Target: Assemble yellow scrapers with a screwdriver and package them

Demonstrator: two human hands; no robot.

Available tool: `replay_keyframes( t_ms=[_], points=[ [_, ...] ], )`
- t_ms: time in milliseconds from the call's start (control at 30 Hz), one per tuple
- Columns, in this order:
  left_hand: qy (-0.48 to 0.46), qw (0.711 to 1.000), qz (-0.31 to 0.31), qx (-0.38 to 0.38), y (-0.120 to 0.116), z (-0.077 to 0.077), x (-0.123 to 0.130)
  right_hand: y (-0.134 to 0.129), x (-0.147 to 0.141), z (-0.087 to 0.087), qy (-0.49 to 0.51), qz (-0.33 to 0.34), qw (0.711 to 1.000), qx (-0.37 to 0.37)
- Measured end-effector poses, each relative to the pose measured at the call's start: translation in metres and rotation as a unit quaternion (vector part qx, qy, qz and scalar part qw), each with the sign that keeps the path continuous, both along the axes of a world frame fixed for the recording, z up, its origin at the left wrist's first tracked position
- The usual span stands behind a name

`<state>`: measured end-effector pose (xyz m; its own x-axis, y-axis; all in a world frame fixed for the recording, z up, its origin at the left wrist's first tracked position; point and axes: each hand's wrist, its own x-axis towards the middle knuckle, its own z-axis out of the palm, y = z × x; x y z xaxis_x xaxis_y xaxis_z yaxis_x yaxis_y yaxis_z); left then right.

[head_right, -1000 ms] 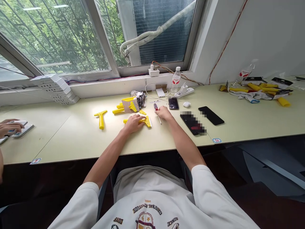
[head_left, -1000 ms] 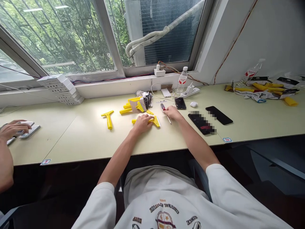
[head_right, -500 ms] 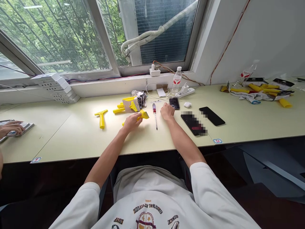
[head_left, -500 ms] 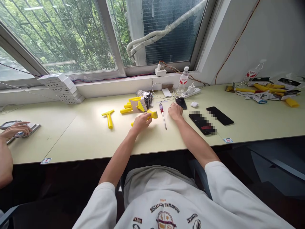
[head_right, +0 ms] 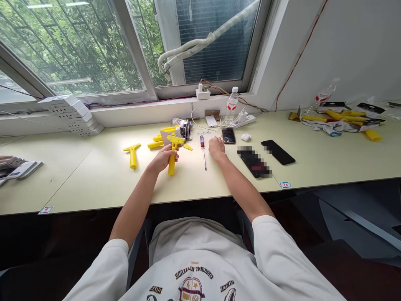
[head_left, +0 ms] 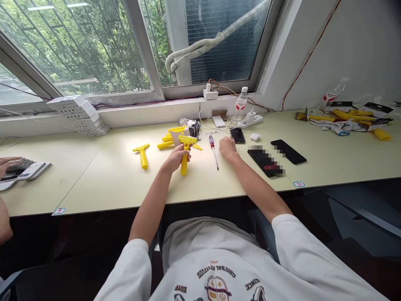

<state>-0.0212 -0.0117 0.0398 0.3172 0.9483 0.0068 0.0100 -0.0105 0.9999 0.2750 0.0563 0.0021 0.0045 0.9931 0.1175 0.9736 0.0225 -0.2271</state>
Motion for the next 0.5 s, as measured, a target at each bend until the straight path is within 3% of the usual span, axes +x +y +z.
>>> replay_keyframes(
  t_ms=[167, 500],
  points=[
    [-0.019, 0.999, -0.007, -0.032, -0.001, -0.005, 0.009, -0.003, 0.002, 0.007, 0.033, 0.054, 0.997, -0.040],
    [0.012, 1.000, 0.000, 0.017, 0.001, -0.016, 0.014, -0.013, 0.007, 0.010, 0.050, 0.121, 0.986, -0.104]
  ],
)
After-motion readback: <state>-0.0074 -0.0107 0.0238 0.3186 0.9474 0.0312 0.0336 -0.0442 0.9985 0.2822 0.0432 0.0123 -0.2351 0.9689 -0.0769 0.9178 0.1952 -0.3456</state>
